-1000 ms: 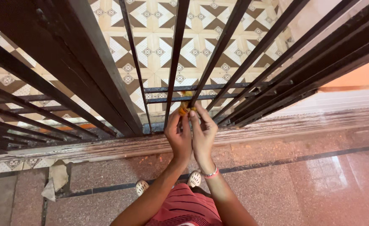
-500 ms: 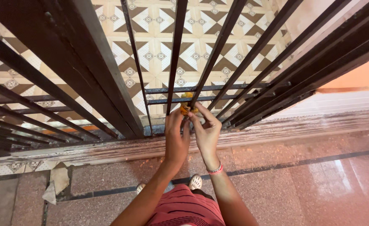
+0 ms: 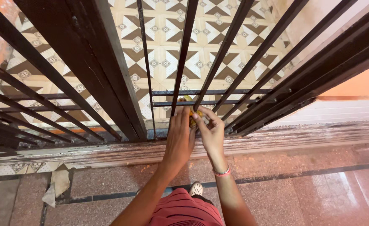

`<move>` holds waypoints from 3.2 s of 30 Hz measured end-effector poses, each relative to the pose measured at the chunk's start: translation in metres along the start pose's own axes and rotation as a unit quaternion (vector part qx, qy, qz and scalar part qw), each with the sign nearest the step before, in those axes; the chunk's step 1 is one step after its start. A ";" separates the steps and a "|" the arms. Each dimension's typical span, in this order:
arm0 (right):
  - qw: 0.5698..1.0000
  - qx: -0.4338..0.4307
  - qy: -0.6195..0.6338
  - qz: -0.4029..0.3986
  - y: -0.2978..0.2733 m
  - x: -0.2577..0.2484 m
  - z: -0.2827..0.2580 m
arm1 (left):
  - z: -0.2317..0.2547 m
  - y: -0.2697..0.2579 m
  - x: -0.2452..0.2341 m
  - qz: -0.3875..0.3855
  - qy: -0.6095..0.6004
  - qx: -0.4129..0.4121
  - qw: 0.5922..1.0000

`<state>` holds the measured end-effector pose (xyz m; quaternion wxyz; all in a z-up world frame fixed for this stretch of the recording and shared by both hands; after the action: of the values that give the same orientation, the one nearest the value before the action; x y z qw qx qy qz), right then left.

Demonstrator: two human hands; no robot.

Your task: The person wipes the vertical bars of a metal gate with a yellow cloth, moving the cloth up and down each bar sequentially.

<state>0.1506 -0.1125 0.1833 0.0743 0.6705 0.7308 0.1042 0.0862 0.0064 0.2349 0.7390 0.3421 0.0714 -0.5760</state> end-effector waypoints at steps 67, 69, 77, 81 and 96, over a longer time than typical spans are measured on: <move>0.985 -0.074 0.056 0.145 -0.057 -0.082 -0.050 | -0.019 -0.030 -0.021 0.075 -0.396 -0.090 0.911; 0.987 -0.106 -0.029 0.118 -0.061 -0.062 -0.056 | 0.000 -0.021 -0.007 -0.014 -0.238 -0.036 0.970; 0.981 -0.168 -0.062 0.069 -0.065 -0.023 -0.086 | 0.022 -0.019 -0.025 -0.043 -0.281 0.009 0.959; 0.992 -0.119 0.047 0.010 -0.054 -0.022 -0.078 | 0.035 -0.025 -0.036 -0.033 -0.191 0.098 0.976; 0.994 0.061 0.056 0.073 -0.040 -0.036 0.023 | -0.076 -0.041 0.016 0.074 -0.262 -0.159 0.949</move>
<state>0.1210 -0.1499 0.1496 -0.0156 0.7185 0.6878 0.1023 0.0763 0.0344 0.1522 0.8170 0.0615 -0.0589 -0.5704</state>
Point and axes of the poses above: each hand's wrist, its own y-axis towards the middle knuckle, its own x-axis out of the palm, z = x × y, the point moved 8 cm from there along y, towards the middle knuckle
